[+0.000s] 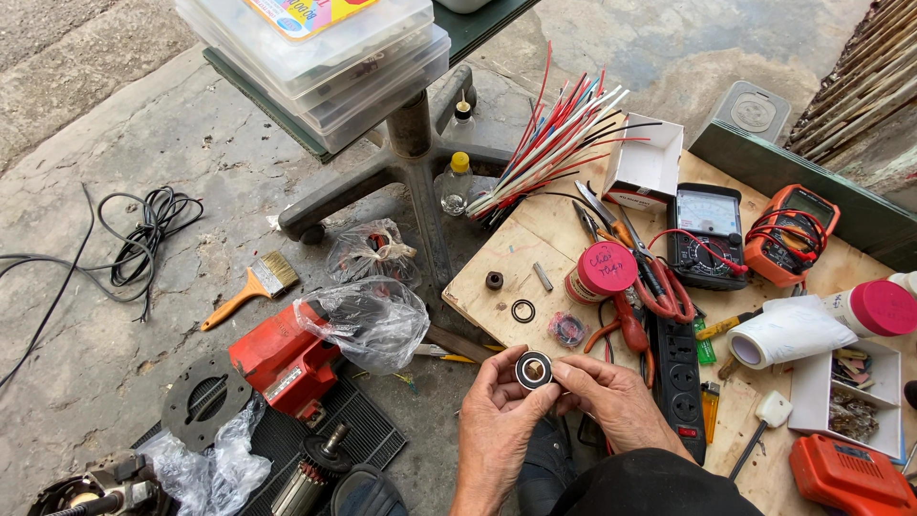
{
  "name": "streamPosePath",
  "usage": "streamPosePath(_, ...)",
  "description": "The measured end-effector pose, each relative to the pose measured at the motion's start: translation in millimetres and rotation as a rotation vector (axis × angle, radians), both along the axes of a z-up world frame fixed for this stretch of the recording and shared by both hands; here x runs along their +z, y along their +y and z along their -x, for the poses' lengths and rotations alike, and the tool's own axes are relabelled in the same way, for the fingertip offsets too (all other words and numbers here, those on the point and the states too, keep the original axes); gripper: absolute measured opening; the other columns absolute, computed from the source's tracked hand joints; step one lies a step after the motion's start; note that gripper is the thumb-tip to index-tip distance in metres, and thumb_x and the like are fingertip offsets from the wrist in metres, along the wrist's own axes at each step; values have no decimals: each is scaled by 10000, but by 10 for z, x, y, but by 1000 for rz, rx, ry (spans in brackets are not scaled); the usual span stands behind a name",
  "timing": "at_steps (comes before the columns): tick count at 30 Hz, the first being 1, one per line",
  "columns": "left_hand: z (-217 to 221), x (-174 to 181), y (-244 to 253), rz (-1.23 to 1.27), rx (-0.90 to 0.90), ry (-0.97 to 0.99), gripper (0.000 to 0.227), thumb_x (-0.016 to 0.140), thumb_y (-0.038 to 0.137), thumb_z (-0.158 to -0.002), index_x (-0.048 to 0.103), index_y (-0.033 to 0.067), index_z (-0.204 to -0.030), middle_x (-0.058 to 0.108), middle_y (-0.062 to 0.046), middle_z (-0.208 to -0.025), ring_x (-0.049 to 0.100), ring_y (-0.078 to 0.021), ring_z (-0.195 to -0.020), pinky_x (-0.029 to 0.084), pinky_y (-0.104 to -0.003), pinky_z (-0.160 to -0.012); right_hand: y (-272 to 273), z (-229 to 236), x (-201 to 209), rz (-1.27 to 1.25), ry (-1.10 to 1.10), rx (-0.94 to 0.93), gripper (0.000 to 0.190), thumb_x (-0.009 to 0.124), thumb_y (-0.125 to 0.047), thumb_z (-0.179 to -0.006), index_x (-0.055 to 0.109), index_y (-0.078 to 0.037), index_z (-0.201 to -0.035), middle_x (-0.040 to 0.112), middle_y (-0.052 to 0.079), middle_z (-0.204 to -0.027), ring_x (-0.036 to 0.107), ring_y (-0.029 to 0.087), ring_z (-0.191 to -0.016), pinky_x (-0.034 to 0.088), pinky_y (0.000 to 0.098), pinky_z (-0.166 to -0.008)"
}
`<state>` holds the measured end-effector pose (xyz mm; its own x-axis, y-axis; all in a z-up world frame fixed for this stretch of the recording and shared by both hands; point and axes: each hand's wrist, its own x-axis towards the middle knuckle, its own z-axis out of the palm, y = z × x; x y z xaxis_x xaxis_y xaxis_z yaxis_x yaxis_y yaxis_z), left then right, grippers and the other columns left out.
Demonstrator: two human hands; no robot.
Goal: The person disassembles a red electric motor, removing the housing and rotor. They then handle a small cylindrical bearing, placing it on the workbench among other tools and parts.
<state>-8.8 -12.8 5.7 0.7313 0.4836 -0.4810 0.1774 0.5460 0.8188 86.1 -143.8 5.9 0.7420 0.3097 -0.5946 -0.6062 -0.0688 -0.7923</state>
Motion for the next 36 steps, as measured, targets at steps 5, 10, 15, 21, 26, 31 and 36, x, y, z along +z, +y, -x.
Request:
streamPosePath(5,8,-167,7,5,-37,7,615,962,115,-785,801,43,-1374,881,-109,-1088,778,-110,-878,677,-253,-834,-83,-54,11,119,-75,103,319,806,-99,-980,910,106,-1201,827,186,-983,689,263,-780,569,347,-801)
streamPosePath(10,8,-122,-9,16,-44,49,621,967,106,-777,835,36,-1379,901,-84,-1110,777,-91,-896,669,-228,-873,-117,-91,-124,42,-10,80,313,797,-74,-973,882,136,-1190,832,193,-1052,677,240,-910,580,382,-780)
streamPosePath(15,-3,52,-39,-36,65,72,558,986,131,-766,749,82,-1268,897,-137,-1160,826,-138,-876,700,-254,-838,-107,-91,-263,-180,104,-2,234,759,-14,-974,788,128,-1158,830,273,-1154,761,368,-1009,622,489,-960)
streamPosePath(21,34,76,-25,-112,-25,46,168,909,130,-891,913,57,-1042,937,-41,-1012,851,-92,-935,676,-219,-923,-70,-87,-66,-118,69,17,217,758,-38,-995,803,112,-1146,811,221,-1129,750,336,-1026,637,490,-991)
streamPosePath(26,42,99,88,-166,-108,128,154,916,204,-880,964,107,-989,929,-13,-1006,808,-64,-910,624,-201,-864,-118,-172,-33,-93,72,103,185,774,-31,-987,811,113,-1098,820,226,-1088,781,349,-1008,662,476,-964)
streamPosePath(31,45,60,166,-354,-219,115,171,886,317,-876,963,188,-959,915,45,-1092,827,-53,-1011,608,-213,-923,-94,-210,90,-11,47,170,204,771,-15,-980,822,157,-1076,829,235,-1072,783,332,-1009,666,448,-985)
streamPosePath(36,9,-10,159,-231,-223,82,188,892,278,-860,953,135,-967,879,-40,-1114,800,-95,-1025,619,-242,-904,-83,-225,182,-6,22,220,213,787,-35,-972,839,144,-1073,828,227,-1054,797,345,-1005,679,451,-986)
